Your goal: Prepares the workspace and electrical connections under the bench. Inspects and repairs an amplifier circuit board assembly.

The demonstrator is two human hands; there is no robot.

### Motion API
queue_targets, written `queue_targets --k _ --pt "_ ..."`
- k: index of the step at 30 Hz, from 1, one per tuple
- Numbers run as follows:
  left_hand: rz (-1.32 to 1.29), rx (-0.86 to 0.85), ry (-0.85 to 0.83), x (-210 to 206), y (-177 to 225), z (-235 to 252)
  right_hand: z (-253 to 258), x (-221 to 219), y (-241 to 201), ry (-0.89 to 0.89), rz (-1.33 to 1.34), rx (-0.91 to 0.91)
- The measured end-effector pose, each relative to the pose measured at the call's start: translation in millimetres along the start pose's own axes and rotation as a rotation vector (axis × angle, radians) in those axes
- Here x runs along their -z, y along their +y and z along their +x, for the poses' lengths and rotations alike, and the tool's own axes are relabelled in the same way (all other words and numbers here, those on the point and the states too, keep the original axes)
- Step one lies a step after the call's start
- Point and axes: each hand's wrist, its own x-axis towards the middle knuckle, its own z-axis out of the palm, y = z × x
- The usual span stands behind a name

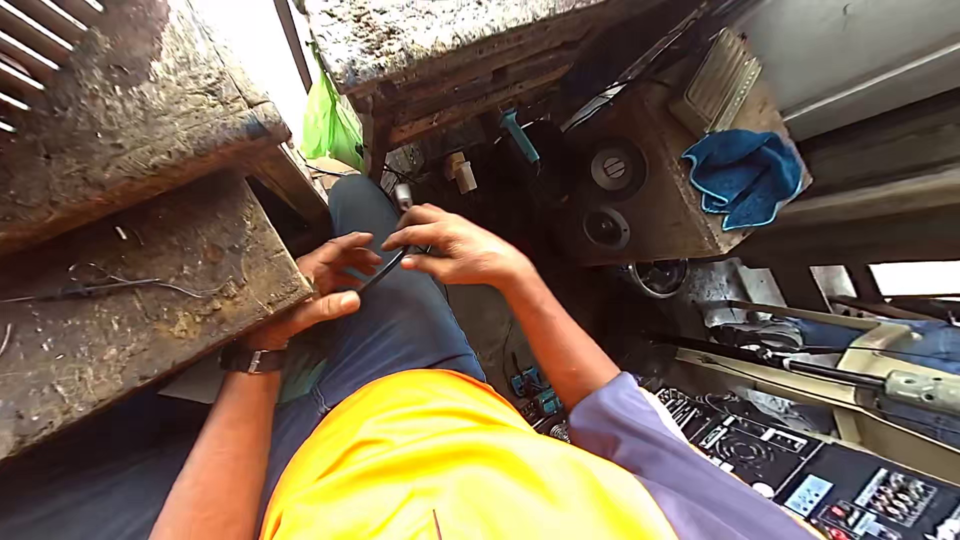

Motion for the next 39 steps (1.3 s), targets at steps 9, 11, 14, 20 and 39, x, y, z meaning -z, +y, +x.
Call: queue_targets --k 9,11,14,20,39 --pt "-0.204 0.289 0.377 -18.4 -12.2 30.2 49.6 -54.9 64.1 0.248 0.249 0.132" --pt "-0.137 0.351 0.49 -19.5 -12.9 42.5 50.5 -56.5 73.3 0.433 0.458 0.044" --pt "-0.023 0.427 0.564 -22.9 -11.5 46.4 55.2 -49.3 94.4 0.717 0.584 -0.189" --pt "0.128 0.21 0.763 -21.7 -30.9 66.0 83.3 -29.4 132.9 0.673 0.641 -0.353" --pt "0.702 0.034 0.732 15.6 -39.2 132.9 122.8 -30.4 173.4 0.546 0.261 -0.175"
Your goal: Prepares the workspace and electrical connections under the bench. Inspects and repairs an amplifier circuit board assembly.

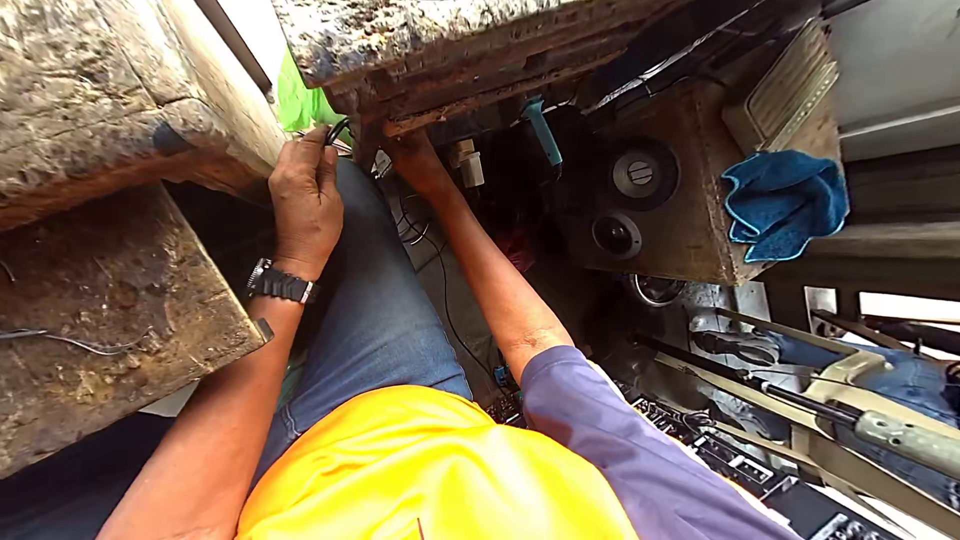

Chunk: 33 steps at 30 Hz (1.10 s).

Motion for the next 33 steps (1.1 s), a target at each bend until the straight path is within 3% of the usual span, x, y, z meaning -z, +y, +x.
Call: queue_targets --k 4,8,12,17,21,27,30,33 --pt "0.004 0.035 -0.053 3.0 -1.9 -3.5 -25.3 16.7 -2.8 -0.049 -0.014 -0.034" --pt "0.013 0.03 -0.13 9.8 -7.9 -22.6 -66.1 49.1 -27.2 -0.136 0.133 -0.272" --pt "-0.006 0.108 -0.224 32.8 -10.3 -63.4 -113.0 94.3 -37.6 -0.007 -0.003 -0.308" --pt "0.032 0.262 -0.265 57.3 -43.6 -96.5 -183.2 174.4 -40.1 0.178 -0.069 -0.361" --pt "0.157 0.474 -0.271 70.1 -78.1 -111.3 -226.4 218.9 -70.3 0.395 0.053 -0.212" --pt "0.274 0.474 -0.414 65.4 -94.8 -120.3 -230.5 246.9 -125.7 0.799 0.784 0.208" --pt "0.276 0.392 -0.409 61.9 -77.4 -117.6 -202.7 233.1 -143.6 0.768 1.048 0.406" --pt "0.24 0.317 -0.414 70.7 -64.0 -117.4 -169.5 214.7 -146.8 0.605 1.107 0.466"
